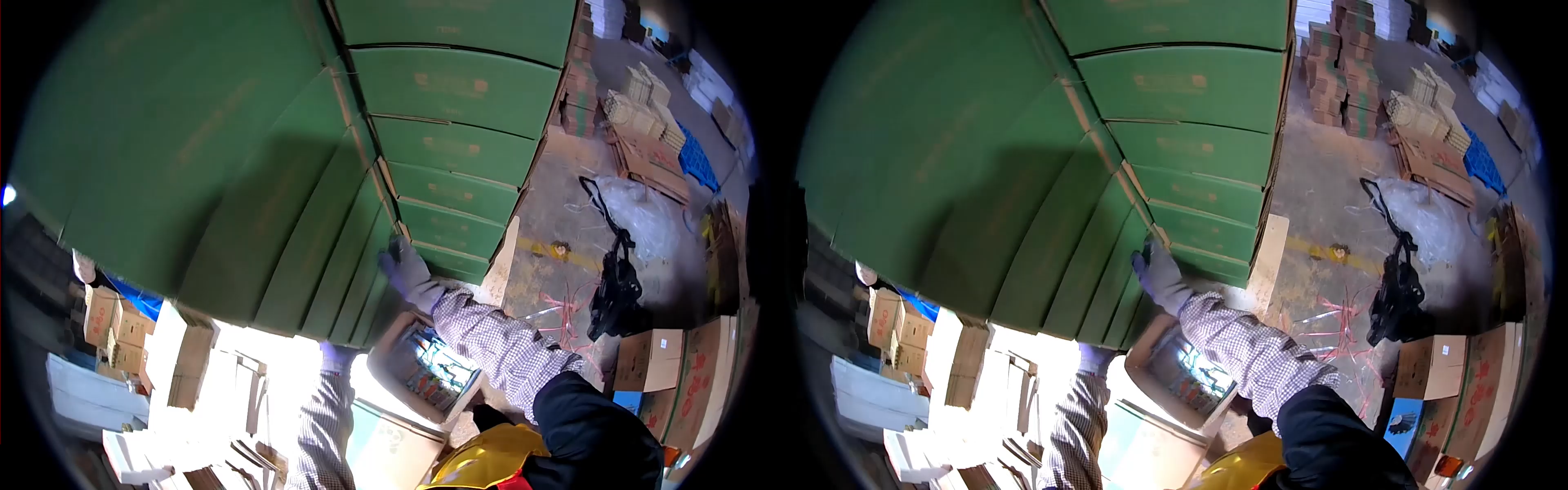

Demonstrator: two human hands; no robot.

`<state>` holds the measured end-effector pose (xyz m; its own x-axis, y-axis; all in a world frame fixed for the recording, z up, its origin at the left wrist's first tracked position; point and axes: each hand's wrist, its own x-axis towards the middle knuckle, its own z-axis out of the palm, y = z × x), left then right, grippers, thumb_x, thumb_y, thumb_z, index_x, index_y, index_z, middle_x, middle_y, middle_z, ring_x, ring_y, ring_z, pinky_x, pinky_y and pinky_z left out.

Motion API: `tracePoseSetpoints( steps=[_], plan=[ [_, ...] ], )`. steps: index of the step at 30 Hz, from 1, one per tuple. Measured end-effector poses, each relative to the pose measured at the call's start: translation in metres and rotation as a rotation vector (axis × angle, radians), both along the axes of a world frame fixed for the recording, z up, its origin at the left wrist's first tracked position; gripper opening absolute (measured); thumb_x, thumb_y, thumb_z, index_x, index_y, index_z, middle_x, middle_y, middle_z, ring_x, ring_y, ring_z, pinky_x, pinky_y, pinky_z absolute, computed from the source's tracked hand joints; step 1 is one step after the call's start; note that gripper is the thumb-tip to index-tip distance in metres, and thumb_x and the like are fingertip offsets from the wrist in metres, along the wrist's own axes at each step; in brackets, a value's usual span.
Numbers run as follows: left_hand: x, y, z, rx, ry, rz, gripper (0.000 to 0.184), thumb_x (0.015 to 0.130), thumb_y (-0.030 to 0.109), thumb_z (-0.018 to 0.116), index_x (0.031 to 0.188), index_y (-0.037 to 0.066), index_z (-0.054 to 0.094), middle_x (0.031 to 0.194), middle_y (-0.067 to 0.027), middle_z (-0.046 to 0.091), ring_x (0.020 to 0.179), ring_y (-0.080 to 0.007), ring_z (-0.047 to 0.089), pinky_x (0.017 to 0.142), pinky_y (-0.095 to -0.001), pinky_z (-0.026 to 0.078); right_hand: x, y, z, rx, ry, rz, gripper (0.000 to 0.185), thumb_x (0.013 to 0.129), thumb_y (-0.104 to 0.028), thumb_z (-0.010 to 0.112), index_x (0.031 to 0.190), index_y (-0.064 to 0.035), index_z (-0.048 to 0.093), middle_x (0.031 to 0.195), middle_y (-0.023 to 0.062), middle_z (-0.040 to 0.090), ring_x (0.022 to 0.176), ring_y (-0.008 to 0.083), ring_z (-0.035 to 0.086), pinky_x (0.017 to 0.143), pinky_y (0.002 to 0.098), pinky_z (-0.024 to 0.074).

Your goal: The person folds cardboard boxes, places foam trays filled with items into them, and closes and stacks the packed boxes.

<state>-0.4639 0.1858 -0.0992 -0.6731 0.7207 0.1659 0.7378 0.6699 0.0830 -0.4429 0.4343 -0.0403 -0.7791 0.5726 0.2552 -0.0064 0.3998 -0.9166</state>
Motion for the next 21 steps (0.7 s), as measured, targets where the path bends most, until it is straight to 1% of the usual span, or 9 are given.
tracePoseSetpoints(
  steps=[3, 4, 6, 9, 11, 13, 16, 18, 21],
  plan=[
    [0.024, -0.012, -0.003, 0.36, -0.334, 0.16, 0.073, 0.085, 0.06, 0.055, 0.146, 0.023, 0.038, 0.149, -0.0089, 0.037, 0.137, -0.0316, 0.037, 0.108, -0.0564, 0.031, 0.006, 0.013, -0.015, -0.066, 0.169, 0.113, 0.053, 0.087, -0.032, 0.067, 0.124, 0.0, 0.048, 0.102, 0.0192, 0.063, 0.092, 0.032, 0.061, 0.08, 0.0414, 0.0494],
    [0.046, -0.03, -0.006, 0.654, -0.748, 0.327, 0.071, 0.089, 0.057, 0.054, 0.148, 0.024, 0.032, 0.153, -0.0092, 0.031, 0.138, -0.0325, 0.034, 0.107, -0.0576, 0.031, 0.017, 0.009, -0.028, -0.113, 0.251, 0.197, 0.057, 0.087, -0.034, 0.067, 0.126, 0.0006, 0.047, 0.105, 0.0202, 0.063, 0.093, 0.0338, 0.062, 0.08, 0.0425, 0.0497],
    [0.106, -0.082, -0.016, 1.366, -1.485, 0.666, 0.069, 0.095, 0.049, 0.05, 0.153, 0.025, 0.021, 0.159, -0.01, 0.018, 0.141, -0.0342, 0.028, 0.105, -0.06, 0.032, 0.101, -0.027, 0.004, -0.122, -0.17, 0.467, 0.068, 0.086, -0.036, 0.067, 0.137, -0.0007, 0.039, 0.108, 0.023, 0.063, 0.092, 0.0378, 0.063, 0.079, 0.045, 0.0506],
    [0.289, -0.182, -0.034, 0.563, -0.94, 0.59, 0.076, 0.085, 0.046, 0.066, 0.15, 0.024, 0.032, 0.155, -0.0154, 0.03, 0.141, -0.0432, 0.025, 0.104, -0.0632, 0.031, 0.223, -0.103, 0.006, 0.815, -0.268, 0.592, 0.084, 0.086, -0.028, 0.064, 0.151, -0.0037, 0.016, 0.113, 0.0287, 0.062, 0.082, 0.0403, 0.066, 0.07, 0.0455, 0.0526],
    [0.412, -0.211, 0.0, -0.191, -0.802, 0.822, 0.094, 0.072, 0.049, 0.078, 0.15, 0.028, 0.03, 0.156, -0.0157, 0.026, 0.139, -0.0519, 0.021, 0.1, -0.0731, 0.025, 0.245, -0.125, -0.034, 0.809, -0.594, 0.778, 0.089, 0.086, -0.024, 0.062, 0.153, -0.005, 0.006, 0.113, 0.0304, 0.059, 0.076, 0.0368, 0.066, 0.065, 0.0435, 0.0532],
    [0.487, -0.25, 0.016, -0.419, -0.809, 0.898, 0.112, 0.057, 0.051, 0.085, 0.15, 0.031, 0.027, 0.159, -0.0144, 0.017, 0.138, -0.0564, 0.017, 0.095, -0.0814, 0.017, 0.251, -0.127, -0.077, 0.879, -0.64, 0.814, 0.091, 0.085, -0.022, 0.062, 0.154, -0.0079, 0.004, 0.108, 0.0274, 0.06, 0.072, 0.033, 0.065, 0.063, 0.0429, 0.0537],
    [0.529, -0.307, -0.031, -0.266, -0.696, 1.03, 0.121, 0.052, 0.046, 0.089, 0.151, 0.028, 0.022, 0.159, -0.0216, 0.004, 0.137, -0.0578, 0.016, 0.098, -0.0796, 0.018, 0.265, -0.117, -0.138, 1.045, -0.179, 0.736, 0.076, 0.088, -0.013, 0.056, 0.152, -0.0074, 0.017, 0.107, 0.02, 0.061, 0.074, 0.0299, 0.064, 0.065, 0.0407, 0.0532],
    [0.538, -0.327, -0.044, -0.097, -0.661, 0.959, 0.118, 0.052, 0.043, 0.089, 0.149, 0.02, 0.026, 0.154, -0.0327, 0.009, 0.131, -0.062, 0.023, 0.104, -0.0686, 0.026, 0.285, -0.174, -0.037, 0.929, 0.229, 0.797, 0.053, 0.095, -0.007, 0.045, 0.146, -0.0067, 0.033, 0.131, 0.0168, 0.053, 0.114, 0.0282, 0.056, 0.088, 0.0368, 0.0484],
    [0.547, -0.349, -0.046, 0.276, -0.339, 0.699, 0.082, 0.063, 0.026, 0.086, 0.131, 0.004, 0.047, 0.134, -0.0445, 0.037, 0.119, -0.0569, 0.045, 0.102, -0.053, 0.04, 0.348, -0.225, -0.088, 0.742, -0.398, 1.063, 0.087, 0.083, -0.045, 0.067, 0.149, -0.0048, 0.026, 0.15, 0.0226, 0.029, 0.14, 0.04, 0.026, 0.114, 0.0483, 0.0252]
  ],
)
